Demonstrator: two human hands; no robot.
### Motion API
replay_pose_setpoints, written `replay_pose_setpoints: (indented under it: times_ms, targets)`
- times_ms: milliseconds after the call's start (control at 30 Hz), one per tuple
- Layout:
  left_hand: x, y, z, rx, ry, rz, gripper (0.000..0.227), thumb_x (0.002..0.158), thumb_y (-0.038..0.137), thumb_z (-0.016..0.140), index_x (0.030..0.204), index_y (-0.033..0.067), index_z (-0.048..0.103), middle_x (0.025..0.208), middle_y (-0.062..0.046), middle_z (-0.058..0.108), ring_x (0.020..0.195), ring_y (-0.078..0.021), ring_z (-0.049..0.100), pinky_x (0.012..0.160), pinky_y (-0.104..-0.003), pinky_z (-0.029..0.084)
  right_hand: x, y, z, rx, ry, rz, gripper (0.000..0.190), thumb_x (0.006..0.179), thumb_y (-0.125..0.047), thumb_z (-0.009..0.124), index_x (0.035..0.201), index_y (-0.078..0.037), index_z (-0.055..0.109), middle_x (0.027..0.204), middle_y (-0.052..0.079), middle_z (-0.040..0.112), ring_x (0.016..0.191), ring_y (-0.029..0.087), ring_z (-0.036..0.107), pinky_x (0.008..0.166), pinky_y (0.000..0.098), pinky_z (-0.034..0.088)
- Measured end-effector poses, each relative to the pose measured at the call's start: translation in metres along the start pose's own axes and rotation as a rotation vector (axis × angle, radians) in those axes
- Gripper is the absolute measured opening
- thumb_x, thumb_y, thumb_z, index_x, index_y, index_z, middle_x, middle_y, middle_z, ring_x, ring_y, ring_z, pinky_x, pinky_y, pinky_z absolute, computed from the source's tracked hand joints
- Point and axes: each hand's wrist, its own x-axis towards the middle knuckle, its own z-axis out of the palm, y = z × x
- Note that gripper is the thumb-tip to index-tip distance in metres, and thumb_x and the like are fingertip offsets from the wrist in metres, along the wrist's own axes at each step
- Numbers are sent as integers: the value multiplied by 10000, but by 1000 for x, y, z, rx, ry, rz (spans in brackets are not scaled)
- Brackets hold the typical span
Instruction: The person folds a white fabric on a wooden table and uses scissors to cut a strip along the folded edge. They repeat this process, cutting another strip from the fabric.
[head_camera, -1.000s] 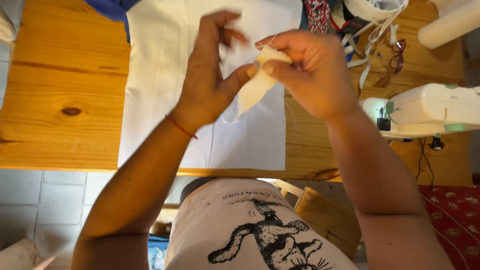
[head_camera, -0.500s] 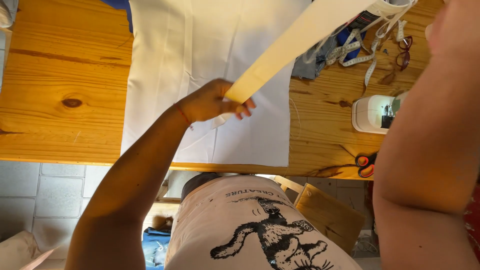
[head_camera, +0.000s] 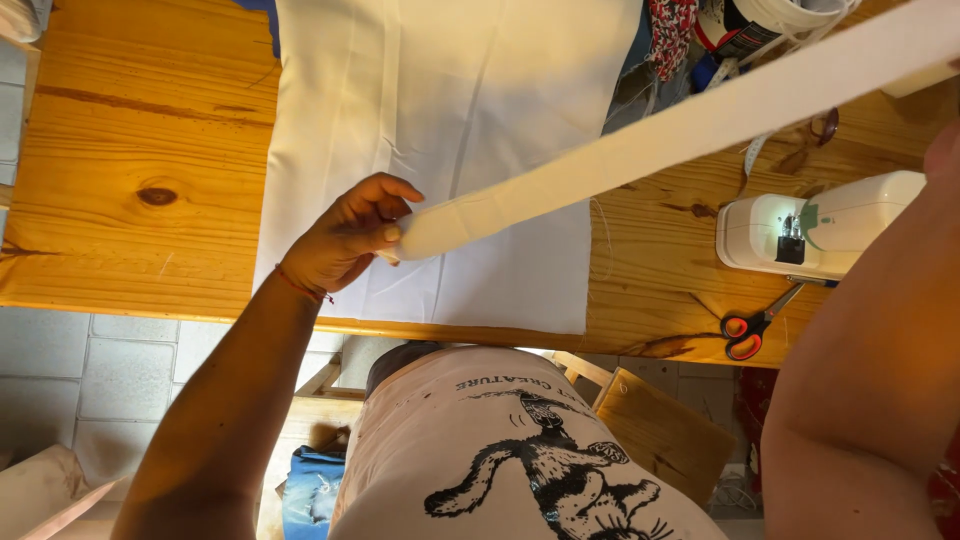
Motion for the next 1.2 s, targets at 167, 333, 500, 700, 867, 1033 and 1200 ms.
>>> replay_pose_setpoints:
  times_ms: [167,333,500,700,867,1033,1200]
  targets:
    - [-19,6,10,-201,-71,61,379,861,193,805,1143,3,636,973,-90,659,784,-172,630,731,-267,516,-43,26,4,-102,106,370,215,998,-417,416,821,-354,521,690,-195,483,594,18,342,687,300,339]
    - [-30,36,21,-308,-231,22,555,766,129,739,1272,-64,616,1126,-129,697,1069,-279,622,978,-393,411,-148,32,3,363,91,-96,231,975,-41,749,1040,-242,657,1099,-47,841,724,18,751,541,133,593]
    - [-34,64,21,-89,-98,59,513,817,123,827,1273,-29,649,1061,-102,738,957,-176,689,895,-291,508,-141,76,19,456,31,53,227,890,31,805,990,-166,754,839,49,740,539,135,624,465,243,551]
    - [-13,55,22,403,607,193,361,818,-117,797,1080,117,716,842,71,589,791,-24,596,831,-182,572,-169,88,30,508,-7,230,286,867,44,790,1010,-181,685,853,49,767,558,105,604,485,217,541]
    - [-11,46,20,1219,1026,479,357,718,-73,604,1022,79,713,760,2,556,626,-132,507,621,-285,460,-171,134,47,751,-127,207,274,890,78,782,991,-146,660,905,88,722,638,172,596,541,266,513]
    - [-11,35,11,1190,1232,633,113,922,49,599,1029,81,577,681,-32,437,582,-189,432,594,-360,397,-197,152,60,860,-212,206,306,936,92,747,957,-178,604,978,76,722,726,171,634,579,272,518]
    - [-20,7,-29,606,1110,439,176,912,59,455,995,68,610,767,-68,609,524,-128,510,421,-252,444,-221,159,70,773,-300,203,177,928,18,748,1052,-100,706,862,23,666,708,138,593,584,229,510]
